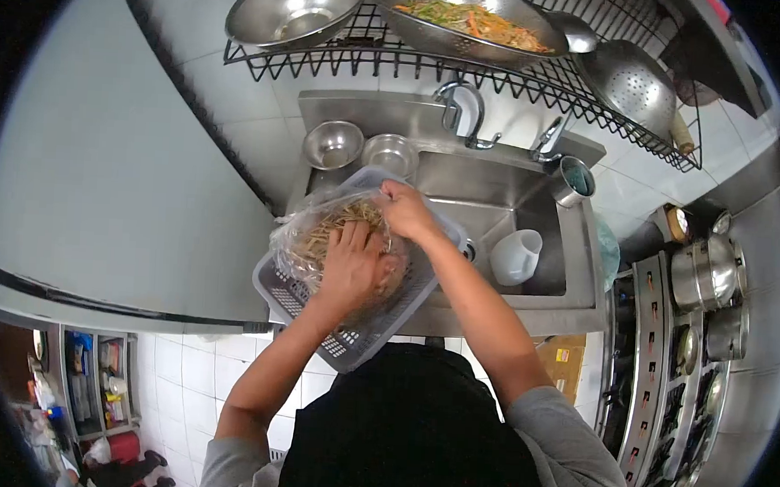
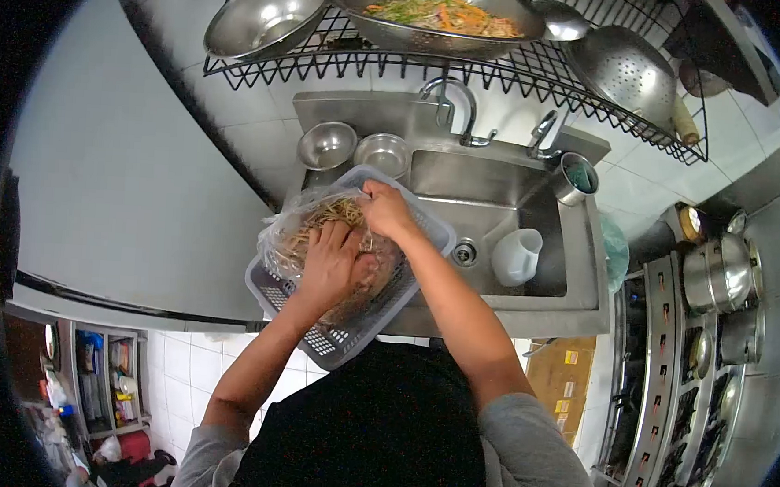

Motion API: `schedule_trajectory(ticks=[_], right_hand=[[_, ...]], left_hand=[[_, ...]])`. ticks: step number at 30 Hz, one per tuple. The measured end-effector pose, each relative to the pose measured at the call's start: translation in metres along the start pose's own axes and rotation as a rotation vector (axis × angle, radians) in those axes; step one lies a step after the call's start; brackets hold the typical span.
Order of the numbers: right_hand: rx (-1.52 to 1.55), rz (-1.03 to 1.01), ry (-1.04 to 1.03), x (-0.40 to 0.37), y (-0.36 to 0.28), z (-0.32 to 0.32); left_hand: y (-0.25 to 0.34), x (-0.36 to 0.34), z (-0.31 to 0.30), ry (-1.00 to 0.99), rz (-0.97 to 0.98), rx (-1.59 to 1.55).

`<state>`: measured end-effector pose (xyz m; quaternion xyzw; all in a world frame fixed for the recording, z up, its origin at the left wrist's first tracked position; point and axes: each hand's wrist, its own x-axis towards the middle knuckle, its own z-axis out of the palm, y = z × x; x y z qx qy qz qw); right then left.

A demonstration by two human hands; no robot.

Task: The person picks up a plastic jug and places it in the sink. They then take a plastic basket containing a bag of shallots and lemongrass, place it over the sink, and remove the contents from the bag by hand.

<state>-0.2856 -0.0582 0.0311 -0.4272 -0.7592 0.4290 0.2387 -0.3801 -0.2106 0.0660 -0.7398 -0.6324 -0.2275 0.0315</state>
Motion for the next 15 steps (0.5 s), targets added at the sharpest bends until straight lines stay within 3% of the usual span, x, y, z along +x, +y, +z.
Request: schedule_trajectory(ticks=[1, 6, 8, 10, 12, 14, 15], right_hand=[[-0.08, -0.087, 0.063, 0.001, 0.006, 0.004], [0.03, -0.07, 0.151, 0.003, 0.012, 0.015], [0.03, -0.071, 0.162, 0.006, 0.01, 0.011], [-0.156, -0.246, 0.301, 0.011, 0.014, 0.013], [-0.174, -0.191, 0.285, 0.025, 0.027, 0.008], [-0.198, -0.141, 0.273, 0.038, 0.04, 0.002], [-0.284, -0.175, 0.26, 0.042, 0.046, -0.001]], left_hand=[[-0.001, 0.004, 0.004, -0.04, -0.021, -0.008], [-0.001, -0.007, 0.013, -0.038, -0.016, -0.036], [0.014, -0.005, -0.017, -0.47, -0.183, -0.133], [0.008, -0.021, -0.028, -0.428, -0.105, -0.197], [0.002, -0.038, -0.042, -0.387, -0.029, -0.252], [0.0, -0.049, -0.055, -0.222, 0.255, -0.348], [-0.004, -0.054, -0.063, -0.223, 0.255, -0.348]])
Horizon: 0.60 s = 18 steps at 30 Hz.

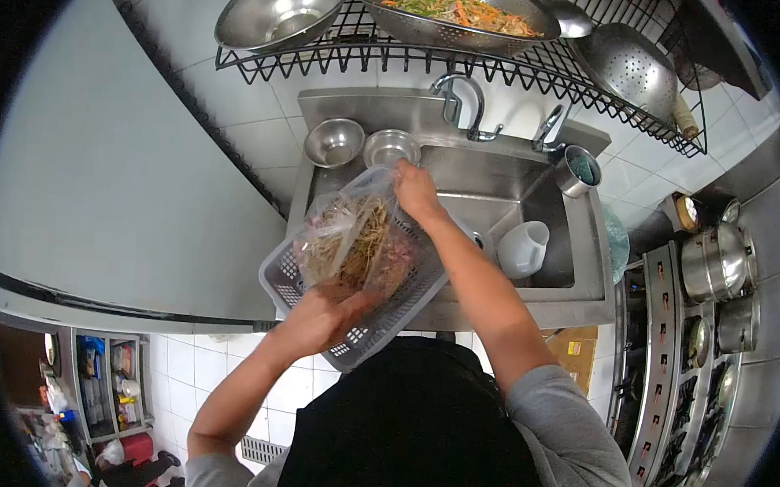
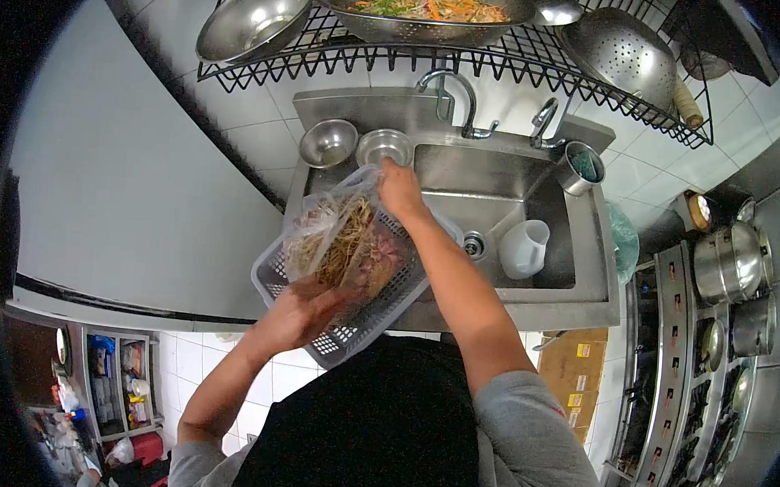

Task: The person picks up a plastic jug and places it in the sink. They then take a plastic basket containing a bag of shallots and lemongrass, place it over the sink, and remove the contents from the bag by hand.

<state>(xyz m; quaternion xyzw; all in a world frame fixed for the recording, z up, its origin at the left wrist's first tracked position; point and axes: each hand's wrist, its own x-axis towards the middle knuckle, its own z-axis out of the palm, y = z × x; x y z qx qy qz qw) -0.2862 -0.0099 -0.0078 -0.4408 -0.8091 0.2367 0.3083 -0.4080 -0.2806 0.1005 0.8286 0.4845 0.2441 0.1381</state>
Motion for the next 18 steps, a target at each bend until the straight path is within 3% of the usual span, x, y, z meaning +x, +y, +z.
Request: schedule_trajectory(ticks=[3, 5, 7, 8, 11, 13, 15, 17, 18], right_hand=[[-0.087, -0.077, -0.022, 0.01, 0.028, -0.001], [-0.082, -0.123, -0.03, 0.014, 0.034, -0.008], [-0.052, 0.258, -0.616, 0.022, 0.03, -0.034], [0.099, 0.254, -0.679, 0.018, 0.033, -0.048], [0.297, 0.175, -0.733, -0.006, 0.014, -0.098], [0.479, -0.087, -0.526, -0.028, -0.006, -0.12], [0.494, -0.105, -0.495, -0.048, -0.02, -0.111], [0.393, -0.174, -0.415, -0.065, -0.047, -0.102], [0.382, -0.22, -0.404, -0.067, -0.053, -0.091]], left_hand=[[-0.01, -0.025, -0.016, 0.005, 0.003, -0.094], [-0.022, -0.041, -0.02, 0.013, -0.276, -0.074], [-0.033, -0.046, -0.014, -0.041, -0.322, -0.039], [-0.031, -0.039, -0.009, -0.047, -0.302, -0.005], [-0.026, -0.029, 0.008, 0.023, -0.293, 0.011], [-0.025, -0.027, 0.011, 0.184, -0.279, -0.117], [-0.033, -0.015, 0.013, 0.281, -0.207, -0.036], [-0.031, 0.008, 0.013, 0.497, -0.402, 0.068], [-0.035, 0.019, 0.013, 0.533, -0.397, 0.172]])
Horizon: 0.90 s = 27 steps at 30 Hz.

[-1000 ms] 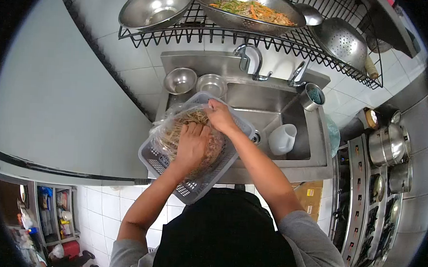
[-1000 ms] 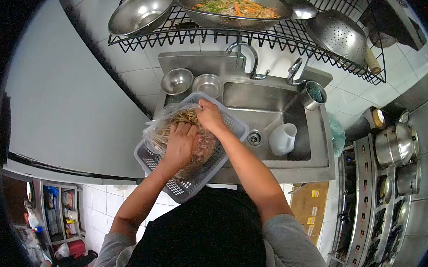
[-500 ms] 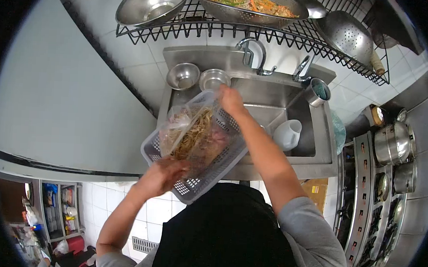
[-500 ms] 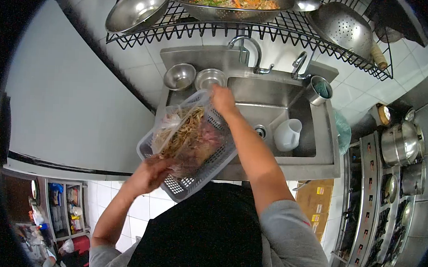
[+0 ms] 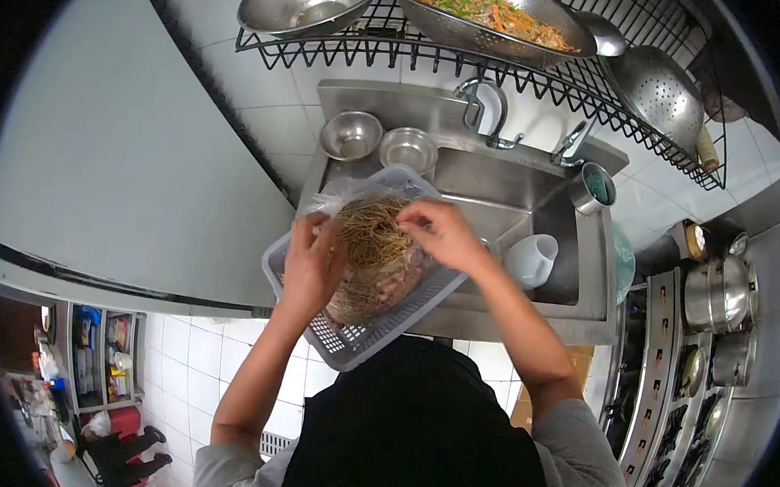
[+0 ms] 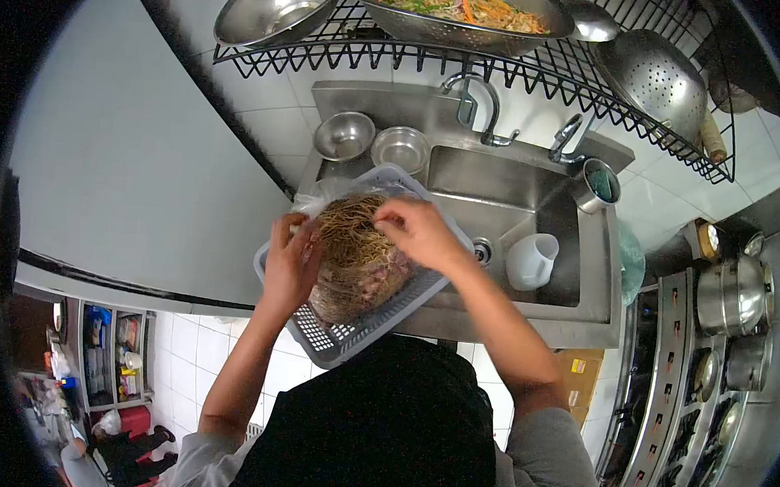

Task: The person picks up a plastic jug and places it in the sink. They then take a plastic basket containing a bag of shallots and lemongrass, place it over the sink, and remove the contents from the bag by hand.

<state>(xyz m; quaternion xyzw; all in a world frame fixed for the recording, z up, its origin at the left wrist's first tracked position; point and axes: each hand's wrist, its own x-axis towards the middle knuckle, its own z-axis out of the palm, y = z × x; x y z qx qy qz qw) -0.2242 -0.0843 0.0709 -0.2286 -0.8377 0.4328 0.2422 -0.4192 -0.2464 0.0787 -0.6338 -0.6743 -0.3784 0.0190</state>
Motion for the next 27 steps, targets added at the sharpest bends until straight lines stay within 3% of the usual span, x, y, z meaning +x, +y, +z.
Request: schedule_trajectory(ticks=[2, 3, 4, 7, 9, 10, 12, 13, 15, 16, 18, 19, 21, 25, 27], right_hand=[[-0.023, -0.048, -0.004, 0.012, 0.001, 0.02], [-0.145, -0.157, 0.136, 0.021, 0.001, 0.027], [-0.264, -0.263, 0.276, 0.029, 0.003, 0.033], [-0.389, -0.327, 0.357, 0.058, 0.015, 0.039], [-0.447, -0.318, 0.272, 0.071, 0.024, 0.043], [-0.506, -0.301, 0.19, 0.077, 0.031, 0.043], [-0.543, -0.266, 0.163, 0.088, 0.041, 0.046], [-0.579, -0.229, 0.131, 0.091, 0.044, 0.048], [-0.503, -0.17, 0.094, 0.09, 0.039, 0.045], [-0.431, -0.106, 0.052, 0.089, 0.037, 0.043], [-0.419, -0.162, 0.126, 0.087, 0.038, 0.053], [-0.402, -0.218, 0.195, 0.086, 0.037, 0.057], [-0.383, -0.187, 0.224, 0.087, 0.034, 0.055], [-0.406, -0.127, 0.241, 0.098, 0.028, 0.045], [-0.434, -0.047, 0.259, 0.104, 0.025, 0.042]], left_hand=[[-0.001, 0.018, 0.013, 0.056, 0.014, 0.182], [-0.004, 0.027, 0.019, 0.109, 0.029, 0.362], [-0.008, 0.035, 0.025, 0.114, 0.027, 0.365], [-0.028, 0.058, 0.041, 0.128, -0.008, 0.468], [-0.048, 0.068, 0.048, -0.159, -0.135, 0.376], [-0.054, 0.074, 0.05, -0.152, -0.133, 0.379], [-0.065, 0.08, 0.053, -0.092, -0.362, -0.187], [-0.069, 0.079, 0.056, -0.092, -0.357, -0.182], [-0.077, 0.077, 0.06, 0.006, -0.65, -0.922], [-0.066, 0.081, 0.05, 0.008, -0.646, -0.922], [-0.041, 0.087, 0.033, -0.079, -0.787, -0.848], [-0.033, 0.087, 0.029, -0.083, -0.787, -0.848], [-0.024, 0.086, 0.024, -0.169, -0.424, -0.632], [-0.023, 0.082, 0.026, -0.233, -0.409, -0.572], [-0.002, 0.073, 0.016, -0.09, -0.429, -0.715]])
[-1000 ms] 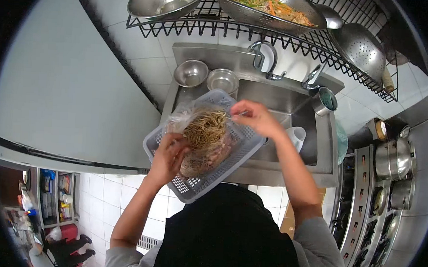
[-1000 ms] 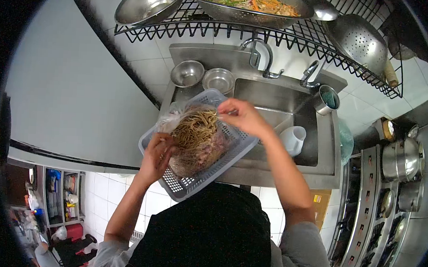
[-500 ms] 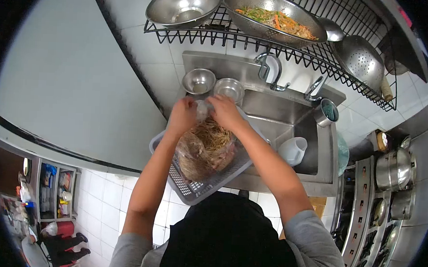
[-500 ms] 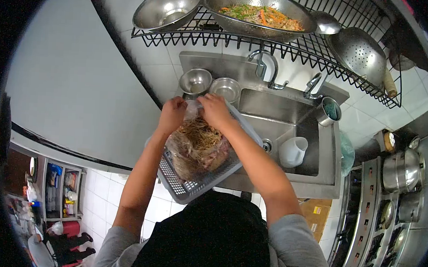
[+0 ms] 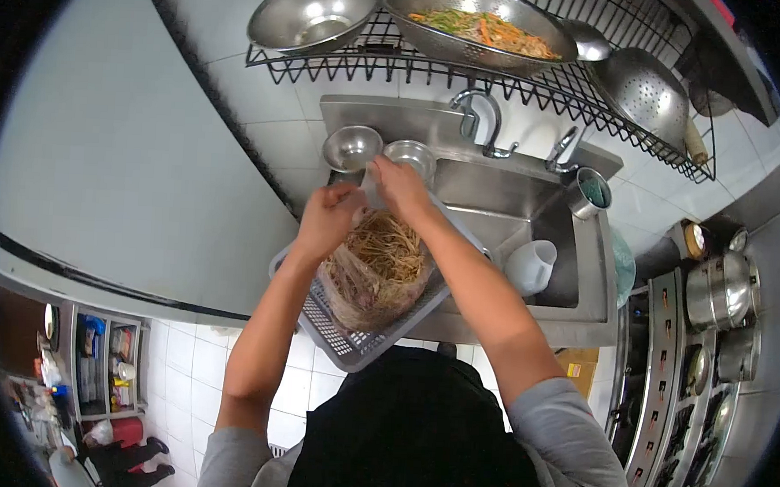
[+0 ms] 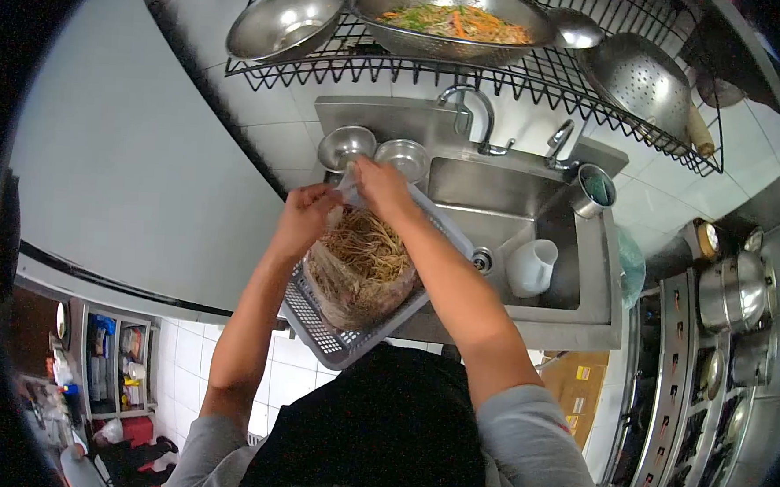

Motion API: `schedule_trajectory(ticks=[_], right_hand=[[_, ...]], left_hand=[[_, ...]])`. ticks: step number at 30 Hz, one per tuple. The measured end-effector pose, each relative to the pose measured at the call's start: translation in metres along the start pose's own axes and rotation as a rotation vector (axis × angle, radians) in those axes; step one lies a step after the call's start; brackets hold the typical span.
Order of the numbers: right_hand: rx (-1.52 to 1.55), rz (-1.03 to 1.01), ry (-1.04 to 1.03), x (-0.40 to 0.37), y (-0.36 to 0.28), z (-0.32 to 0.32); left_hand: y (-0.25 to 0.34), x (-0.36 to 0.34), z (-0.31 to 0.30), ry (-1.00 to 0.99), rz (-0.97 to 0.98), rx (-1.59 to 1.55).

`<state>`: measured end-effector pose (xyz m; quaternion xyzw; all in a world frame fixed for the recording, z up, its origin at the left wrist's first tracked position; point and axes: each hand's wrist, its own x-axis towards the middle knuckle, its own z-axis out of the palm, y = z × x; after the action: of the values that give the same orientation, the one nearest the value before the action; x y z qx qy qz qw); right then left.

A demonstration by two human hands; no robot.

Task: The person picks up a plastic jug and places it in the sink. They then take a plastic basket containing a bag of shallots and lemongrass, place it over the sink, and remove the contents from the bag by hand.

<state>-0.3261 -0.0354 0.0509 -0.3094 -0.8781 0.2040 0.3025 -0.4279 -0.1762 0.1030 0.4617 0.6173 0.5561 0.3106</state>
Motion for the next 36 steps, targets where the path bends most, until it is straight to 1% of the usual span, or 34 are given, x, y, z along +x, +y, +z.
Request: schedule_trajectory(ticks=[1, 2, 3, 4, 6, 7, 8, 9, 10, 12, 13, 14, 15, 16, 17, 18, 19, 20, 21, 22, 23, 24, 26, 27, 28, 29, 30, 31, 32, 33, 34, 36], right_hand=[[-0.031, 0.066, -0.009, 0.002, 0.002, 0.002], [-0.034, 0.076, -0.01, 0.007, 0.007, 0.002], [-0.034, 0.052, 0.034, 0.014, 0.02, 0.009], [-0.031, 0.026, 0.079, 0.021, 0.032, 0.017], [-0.164, 0.072, 0.095, 0.022, 0.071, 0.01], [-0.18, 0.132, 0.085, 0.014, 0.091, 0.002], [-0.197, 0.187, 0.073, 0.008, 0.111, -0.006], [-0.154, 0.215, 0.108, 0.003, 0.131, -0.005], [-0.109, 0.252, 0.135, -0.011, 0.147, -0.003], [-0.152, 0.338, 0.135, -0.029, 0.153, -0.014], [-0.139, 0.385, 0.14, -0.037, 0.165, -0.019], [-0.128, 0.436, 0.146, -0.045, 0.175, -0.021], [-0.128, 0.437, 0.143, -0.049, 0.173, -0.024], [-0.182, 0.504, 0.114, -0.056, 0.17, -0.03], [-0.237, 0.572, 0.083, -0.063, 0.167, -0.032], [-0.237, 0.574, 0.079, -0.07, 0.172, -0.025], [-0.25, 0.42, 0.045, -0.076, 0.179, -0.012], [-0.264, 0.265, 0.011, -0.083, 0.189, -0.005], [-0.267, 0.261, 0.004, -0.086, 0.176, -0.009], [-0.195, 0.34, -0.101, -0.084, 0.151, -0.017], [-0.123, 0.417, -0.204, -0.08, 0.127, -0.027], [-0.123, 0.414, -0.207, -0.082, 0.114, -0.033], [-0.233, 0.103, -0.123, -0.09, 0.092, -0.046], [-0.236, 0.101, -0.13, -0.089, 0.074, -0.056], [-0.209, 0.038, -0.089, -0.086, 0.05, -0.065], [-0.18, -0.025, -0.047, -0.082, 0.031, -0.069], [-0.178, -0.028, -0.052, -0.078, 0.018, -0.067], [-0.021, -0.104, -0.222, -0.074, 0.006, -0.063], [0.135, -0.175, -0.39, -0.073, -0.004, -0.062], [0.107, -0.192, -0.472, -0.073, -0.013, -0.064], [0.109, -0.196, -0.48, -0.071, -0.018, -0.07], [0.144, -0.154, -0.865, -0.064, -0.019, -0.084]], left_hand=[[0.008, -0.007, -0.001, -0.012, -0.004, -0.004], [0.015, -0.012, -0.004, -0.03, -0.055, -0.004], [0.022, -0.018, -0.009, -0.044, -0.106, -0.004], [0.032, -0.027, -0.013, -0.047, -0.107, -0.005], [0.042, -0.049, -0.025, -0.01, -0.114, 0.083], [0.036, -0.063, -0.033, -0.007, -0.117, 0.083], [0.027, -0.079, -0.043, 0.091, -0.139, -0.04], [0.016, -0.09, -0.052, 0.194, -0.158, -0.17], [0.003, -0.099, -0.06, 0.207, -0.169, -0.176], [-0.026, -0.114, -0.078, 0.461, -0.272, -0.715], [-0.039, -0.123, -0.085, 0.47, -0.272, -0.713], [-0.053, -0.132, -0.089, 0.549, -0.306, -0.761], [-0.069, -0.139, -0.092, 0.625, -0.342, -0.809], [-0.091, -0.143, -0.097, 0.626, -0.348, -0.809], [-0.115, -0.148, -0.102, 0.623, -0.439, -0.809], [-0.127, -0.15, -0.104, 0.619, -0.527, -0.81], [-0.123, -0.145, -0.101, 0.599, -0.478, -0.677], [-0.119, -0.14, -0.098, 0.598, -0.48, -0.68], [-0.1, -0.137, -0.091, 0.551, -0.404, -0.378], [-0.081, -0.136, -0.085, 0.502, -0.322, -0.079], [-0.063, -0.137, -0.077, 0.461, -0.305, -0.061], [-0.068, -0.139, -0.076, 0.466, -0.306, -0.063], [-0.085, -0.146, -0.071, 0.314, -0.085, 0.478], [-0.063, -0.143, -0.062, 0.288, -0.133, 0.452], [-0.05, -0.143, -0.052, 0.291, -0.139, 0.449], [-0.039, -0.144, -0.043, 0.326, -0.053, 0.642], [-0.029, -0.144, -0.036, 0.358, 0.036, 0.835], [-0.02, -0.145, -0.031, 0.276, 0.139, 0.904], [-0.026, -0.143, -0.029, 0.198, 0.166, 0.878], [-0.028, -0.142, -0.025, 0.154, 0.166, 0.919], [-0.031, -0.142, -0.023, 0.109, 0.166, 0.96], [-0.041, -0.146, -0.026, 0.096, 0.187, 0.972]])
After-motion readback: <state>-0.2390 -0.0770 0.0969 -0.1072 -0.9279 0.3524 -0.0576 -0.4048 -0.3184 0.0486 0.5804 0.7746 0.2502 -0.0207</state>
